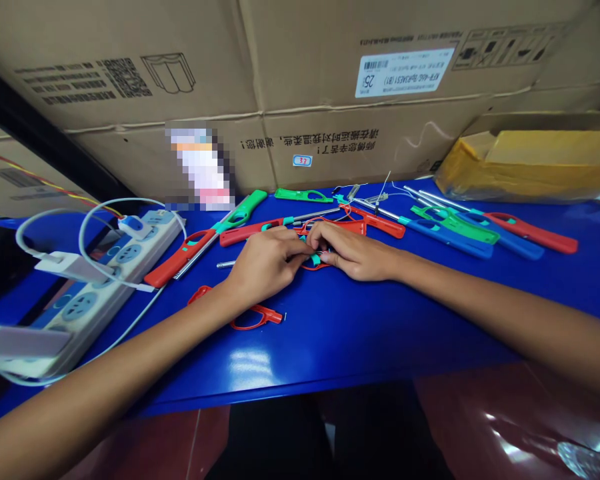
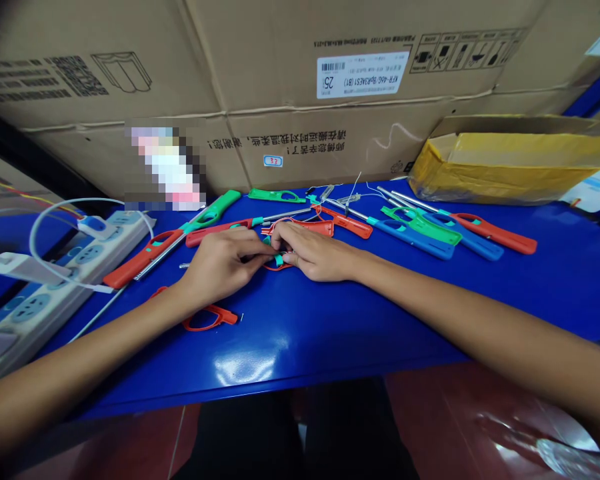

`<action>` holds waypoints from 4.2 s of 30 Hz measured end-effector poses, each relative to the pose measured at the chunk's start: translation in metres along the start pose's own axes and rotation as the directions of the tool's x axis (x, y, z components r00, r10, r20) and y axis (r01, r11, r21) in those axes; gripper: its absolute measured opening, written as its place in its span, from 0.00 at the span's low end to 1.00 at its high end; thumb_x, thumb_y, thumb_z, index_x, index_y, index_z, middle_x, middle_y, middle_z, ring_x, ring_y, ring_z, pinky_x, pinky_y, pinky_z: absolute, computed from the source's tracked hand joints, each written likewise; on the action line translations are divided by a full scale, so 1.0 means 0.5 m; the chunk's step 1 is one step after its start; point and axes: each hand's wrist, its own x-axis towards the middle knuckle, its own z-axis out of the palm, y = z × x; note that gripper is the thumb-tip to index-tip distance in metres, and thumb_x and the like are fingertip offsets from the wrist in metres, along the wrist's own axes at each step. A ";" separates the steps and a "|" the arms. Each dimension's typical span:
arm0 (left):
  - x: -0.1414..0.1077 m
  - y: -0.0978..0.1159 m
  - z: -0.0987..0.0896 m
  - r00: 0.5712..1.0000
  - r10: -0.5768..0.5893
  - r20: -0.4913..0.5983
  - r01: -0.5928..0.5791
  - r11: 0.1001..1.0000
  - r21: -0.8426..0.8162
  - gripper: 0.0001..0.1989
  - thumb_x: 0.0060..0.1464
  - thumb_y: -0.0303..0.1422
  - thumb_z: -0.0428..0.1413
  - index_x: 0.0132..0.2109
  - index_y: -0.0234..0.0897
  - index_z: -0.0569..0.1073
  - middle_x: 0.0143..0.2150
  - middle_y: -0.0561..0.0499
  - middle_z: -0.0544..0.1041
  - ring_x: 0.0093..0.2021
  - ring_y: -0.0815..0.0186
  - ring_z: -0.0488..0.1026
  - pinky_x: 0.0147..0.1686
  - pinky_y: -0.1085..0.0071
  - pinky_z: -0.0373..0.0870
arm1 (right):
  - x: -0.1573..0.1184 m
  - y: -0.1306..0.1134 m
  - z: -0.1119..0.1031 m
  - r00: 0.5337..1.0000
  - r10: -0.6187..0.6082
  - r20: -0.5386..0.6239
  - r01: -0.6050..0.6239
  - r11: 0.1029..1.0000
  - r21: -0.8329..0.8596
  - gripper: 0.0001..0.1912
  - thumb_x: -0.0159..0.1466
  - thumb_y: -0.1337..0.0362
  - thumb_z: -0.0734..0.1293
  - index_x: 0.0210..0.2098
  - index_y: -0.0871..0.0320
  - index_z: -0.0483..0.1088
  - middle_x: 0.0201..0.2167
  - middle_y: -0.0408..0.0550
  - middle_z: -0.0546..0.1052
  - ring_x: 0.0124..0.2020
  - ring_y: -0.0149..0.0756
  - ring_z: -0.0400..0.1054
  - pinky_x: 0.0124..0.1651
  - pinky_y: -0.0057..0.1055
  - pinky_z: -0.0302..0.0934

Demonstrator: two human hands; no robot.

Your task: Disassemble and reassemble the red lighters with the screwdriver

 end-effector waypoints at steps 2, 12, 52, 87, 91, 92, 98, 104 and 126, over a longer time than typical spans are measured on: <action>0.001 0.000 0.002 1.000 0.005 0.000 -0.005 1.000 -0.004 0.11 0.64 0.22 0.60 0.46 0.38 0.86 0.36 0.50 0.84 0.36 0.63 0.79 0.39 0.66 0.74 | -0.001 -0.002 0.001 0.999 -0.036 -0.005 0.036 0.999 -0.034 0.07 0.72 0.69 0.61 0.48 0.52 0.60 0.46 0.49 0.69 0.44 0.42 0.64 0.50 0.43 0.62; 0.008 0.006 0.012 0.998 -0.058 -0.017 0.056 0.994 -0.089 0.10 0.61 0.20 0.60 0.40 0.38 0.85 0.35 0.51 0.83 0.35 0.63 0.79 0.36 0.68 0.72 | -0.002 -0.001 0.000 0.998 -0.069 -0.009 0.068 0.995 -0.078 0.07 0.71 0.68 0.61 0.45 0.52 0.57 0.44 0.49 0.68 0.43 0.42 0.63 0.48 0.43 0.62; 0.010 -0.024 -0.049 0.989 -0.008 0.149 0.027 0.992 -0.125 0.08 0.68 0.29 0.60 0.49 0.41 0.85 0.43 0.50 0.86 0.42 0.63 0.82 0.47 0.66 0.76 | -0.003 -0.013 -0.007 1.000 0.001 -0.016 -0.003 0.987 -0.162 0.17 0.64 0.64 0.69 0.51 0.53 0.64 0.48 0.50 0.75 0.47 0.43 0.70 0.52 0.41 0.63; 0.014 -0.038 -0.054 0.987 -0.104 0.125 0.119 0.985 -0.127 0.06 0.68 0.34 0.61 0.42 0.40 0.83 0.39 0.51 0.84 0.39 0.64 0.78 0.41 0.69 0.71 | 0.002 0.011 -0.006 0.996 0.004 -0.085 -0.009 0.998 -0.058 0.18 0.70 0.55 0.74 0.55 0.53 0.71 0.48 0.50 0.79 0.42 0.40 0.72 0.45 0.37 0.65; 0.015 -0.044 -0.056 0.980 -0.108 0.166 0.131 0.982 -0.137 0.07 0.68 0.35 0.61 0.43 0.40 0.84 0.38 0.50 0.83 0.39 0.63 0.78 0.42 0.66 0.71 | 0.003 0.007 -0.008 0.997 -0.029 -0.068 0.023 0.997 -0.079 0.14 0.72 0.57 0.71 0.54 0.53 0.72 0.51 0.51 0.79 0.49 0.42 0.73 0.54 0.41 0.65; 0.016 -0.045 -0.057 0.980 -0.102 0.171 0.126 0.983 -0.137 0.07 0.68 0.35 0.61 0.43 0.40 0.84 0.39 0.50 0.83 0.40 0.62 0.78 0.43 0.66 0.71 | 0.003 0.005 -0.008 0.997 -0.043 -0.066 0.037 0.995 -0.094 0.13 0.72 0.57 0.71 0.53 0.53 0.72 0.51 0.51 0.79 0.51 0.43 0.73 0.56 0.42 0.65; 0.016 -0.047 -0.057 0.983 -0.094 0.159 0.113 0.987 -0.115 0.07 0.68 0.35 0.62 0.43 0.41 0.84 0.39 0.49 0.83 0.40 0.62 0.78 0.43 0.66 0.72 | 0.002 0.000 -0.008 0.995 -0.078 -0.065 0.067 0.986 -0.152 0.11 0.73 0.58 0.69 0.53 0.53 0.73 0.52 0.52 0.78 0.55 0.46 0.71 0.60 0.47 0.64; 0.014 -0.052 -0.059 0.981 -0.076 0.178 0.089 0.994 -0.066 0.04 0.65 0.33 0.63 0.42 0.39 0.83 0.40 0.50 0.84 0.41 0.62 0.79 0.45 0.65 0.72 | 0.004 -0.001 -0.005 0.991 -0.095 -0.094 0.075 0.978 -0.193 0.09 0.73 0.60 0.68 0.50 0.55 0.75 0.49 0.54 0.76 0.54 0.48 0.71 0.58 0.47 0.65; 0.013 -0.056 -0.067 0.971 -0.048 0.235 0.050 0.999 0.000 0.05 0.66 0.34 0.63 0.44 0.41 0.85 0.40 0.50 0.85 0.43 0.60 0.77 0.48 0.63 0.71 | 0.008 -0.006 -0.004 0.991 -0.105 -0.078 0.076 0.946 -0.315 0.13 0.73 0.64 0.66 0.55 0.53 0.74 0.52 0.54 0.78 0.55 0.48 0.73 0.57 0.45 0.68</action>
